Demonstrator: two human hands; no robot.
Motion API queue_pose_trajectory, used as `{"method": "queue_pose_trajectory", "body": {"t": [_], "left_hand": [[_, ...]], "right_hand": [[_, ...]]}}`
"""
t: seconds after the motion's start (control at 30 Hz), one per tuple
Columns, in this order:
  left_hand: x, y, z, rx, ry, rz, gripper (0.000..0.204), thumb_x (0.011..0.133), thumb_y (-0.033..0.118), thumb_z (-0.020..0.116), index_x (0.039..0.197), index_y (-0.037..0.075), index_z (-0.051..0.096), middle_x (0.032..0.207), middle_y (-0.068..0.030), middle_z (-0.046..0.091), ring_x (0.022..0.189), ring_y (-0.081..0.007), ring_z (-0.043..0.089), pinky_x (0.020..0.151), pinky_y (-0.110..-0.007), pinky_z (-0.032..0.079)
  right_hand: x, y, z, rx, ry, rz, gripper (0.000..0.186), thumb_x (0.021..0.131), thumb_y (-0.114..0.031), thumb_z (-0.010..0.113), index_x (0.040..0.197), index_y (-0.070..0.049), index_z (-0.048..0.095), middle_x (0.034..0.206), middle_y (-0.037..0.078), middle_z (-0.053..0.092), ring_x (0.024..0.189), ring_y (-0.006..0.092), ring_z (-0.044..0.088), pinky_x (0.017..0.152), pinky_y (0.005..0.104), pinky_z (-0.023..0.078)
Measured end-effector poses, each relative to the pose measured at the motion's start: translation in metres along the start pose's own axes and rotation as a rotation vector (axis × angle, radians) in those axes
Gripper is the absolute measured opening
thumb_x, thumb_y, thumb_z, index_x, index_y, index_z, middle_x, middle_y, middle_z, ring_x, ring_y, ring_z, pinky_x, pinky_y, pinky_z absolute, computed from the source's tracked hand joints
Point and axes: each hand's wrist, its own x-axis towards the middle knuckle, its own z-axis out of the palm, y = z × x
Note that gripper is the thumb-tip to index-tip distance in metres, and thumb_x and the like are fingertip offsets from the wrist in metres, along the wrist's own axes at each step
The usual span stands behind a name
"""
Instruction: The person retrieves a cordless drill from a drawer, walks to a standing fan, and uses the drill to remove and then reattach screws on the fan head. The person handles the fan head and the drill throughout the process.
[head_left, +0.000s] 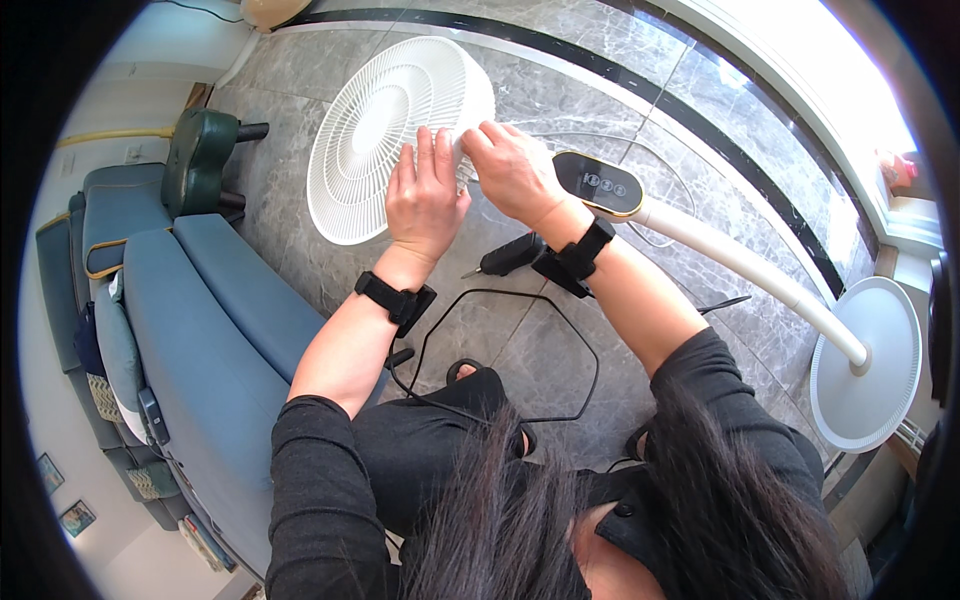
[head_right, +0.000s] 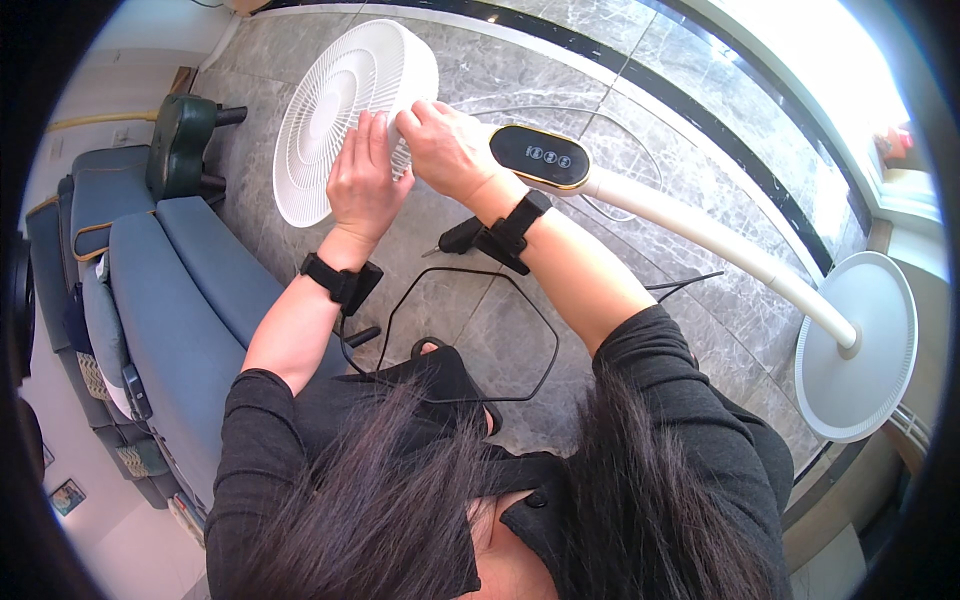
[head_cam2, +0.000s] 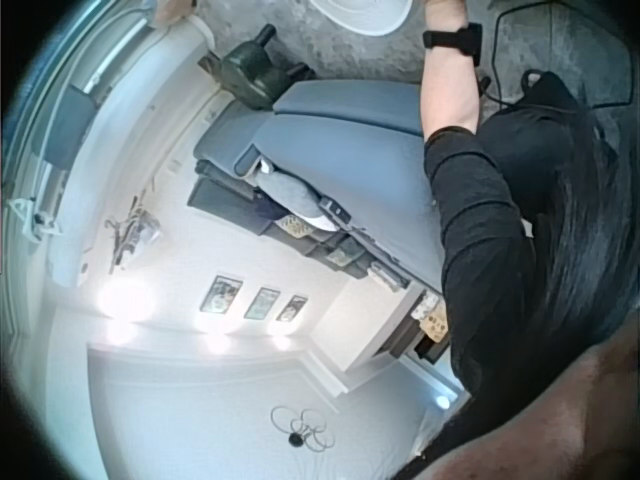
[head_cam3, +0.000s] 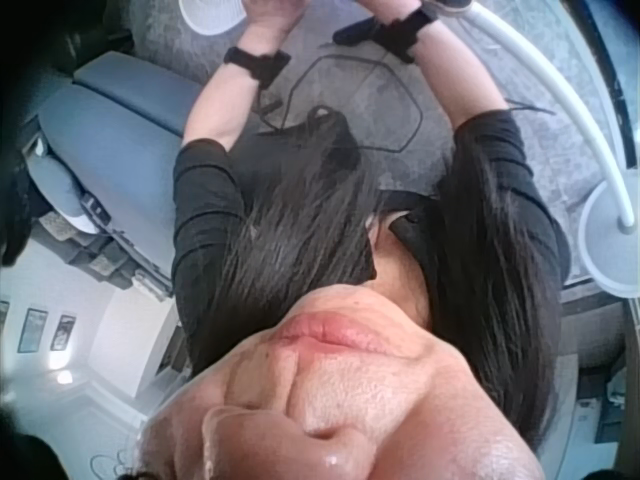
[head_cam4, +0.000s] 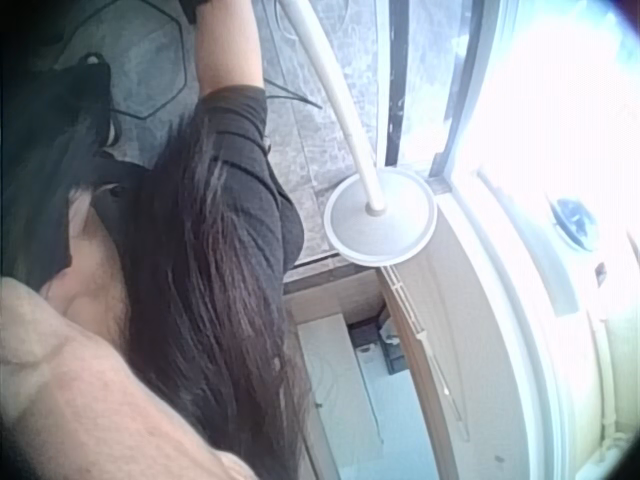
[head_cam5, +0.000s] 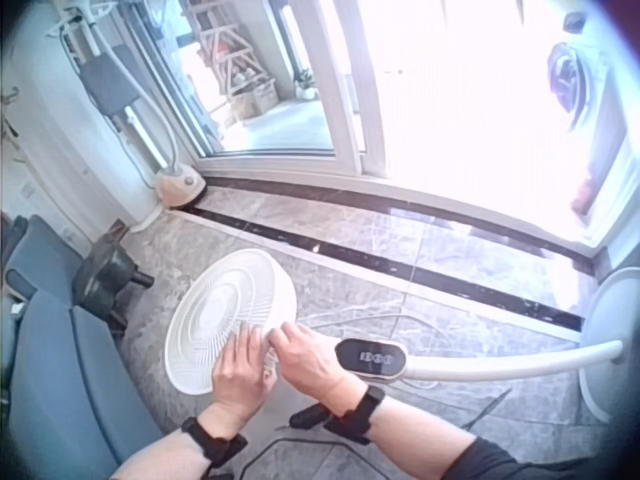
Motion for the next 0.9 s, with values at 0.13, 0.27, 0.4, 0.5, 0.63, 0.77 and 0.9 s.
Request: {"method": "queue_pose_trajectory", "body": {"t": [0.13, 0.27, 0.4, 0.5, 0.63, 0.77, 0.9], "left_hand": [[0.000, 0.000, 0.004, 0.028, 0.030, 0.009, 0.076, 0.059, 0.020, 0.079, 0.129, 0.006, 0.050, 0.126, -0.0140, 0.059, 0.105, -0.0314, 0.063, 0.087, -0.036, 0.053], [0.002, -0.001, 0.008, 0.012, 0.077, 0.018, 0.075, 0.060, 0.017, 0.076, 0.129, 0.004, 0.050, 0.126, -0.0172, 0.058, 0.103, -0.0349, 0.063, 0.084, -0.039, 0.053], [0.002, -0.002, 0.006, -0.019, 0.045, 0.028, 0.074, 0.060, 0.015, 0.074, 0.129, 0.004, 0.050, 0.127, -0.0189, 0.057, 0.103, -0.0371, 0.062, 0.084, -0.040, 0.053], [0.001, -0.002, 0.004, -0.051, 0.026, 0.023, 0.074, 0.060, 0.015, 0.075, 0.129, 0.004, 0.050, 0.128, -0.0189, 0.056, 0.103, -0.0373, 0.062, 0.084, -0.040, 0.053], [0.002, -0.001, 0.004, -0.044, 0.021, 0.015, 0.076, 0.060, 0.015, 0.076, 0.130, 0.004, 0.050, 0.129, -0.0184, 0.055, 0.105, -0.0371, 0.061, 0.085, -0.040, 0.052], [0.002, -0.001, 0.003, -0.015, 0.017, 0.006, 0.077, 0.059, 0.017, 0.077, 0.130, 0.006, 0.050, 0.127, -0.0155, 0.057, 0.105, -0.0332, 0.062, 0.086, -0.038, 0.053], [0.000, 0.000, 0.002, 0.008, 0.014, 0.000, 0.077, 0.058, 0.017, 0.078, 0.129, 0.006, 0.051, 0.126, -0.0143, 0.058, 0.105, -0.0312, 0.063, 0.086, -0.037, 0.053]], "right_hand": [[-0.001, -0.006, 0.006, -0.002, 0.033, 0.064, 0.007, 0.081, -0.009, 0.056, 0.088, -0.009, 0.056, 0.081, 0.008, 0.057, 0.077, 0.0311, 0.060, 0.064, 0.0422, 0.049], [-0.001, -0.014, 0.010, 0.125, 0.049, 0.267, 0.009, 0.090, -0.014, 0.054, 0.088, -0.006, 0.056, 0.081, 0.012, 0.060, 0.074, 0.0344, 0.060, 0.064, 0.0433, 0.048], [-0.001, -0.005, 0.002, 0.440, -0.169, 0.541, 0.020, 0.091, -0.024, 0.056, 0.087, -0.004, 0.055, 0.086, 0.018, 0.062, 0.077, 0.0391, 0.060, 0.066, 0.0470, 0.048], [-0.005, 0.003, -0.005, 0.289, -0.002, 0.410, 0.020, 0.090, -0.025, 0.057, 0.087, -0.005, 0.055, 0.086, 0.016, 0.061, 0.077, 0.0373, 0.061, 0.064, 0.0460, 0.048], [-0.007, 0.004, -0.010, 0.187, 0.016, 0.150, 0.018, 0.090, -0.024, 0.058, 0.088, -0.006, 0.055, 0.086, 0.013, 0.059, 0.074, 0.0347, 0.061, 0.064, 0.0426, 0.049], [0.004, 0.010, -0.010, 0.008, -0.045, -0.068, 0.011, 0.083, -0.016, 0.060, 0.089, -0.008, 0.055, 0.083, 0.011, 0.056, 0.071, 0.0318, 0.061, 0.062, 0.0409, 0.049], [0.009, 0.016, -0.006, -0.038, -0.066, -0.218, 0.015, 0.073, -0.012, 0.060, 0.087, -0.009, 0.055, 0.080, 0.010, 0.055, 0.069, 0.0303, 0.061, 0.061, 0.0408, 0.050]]}}
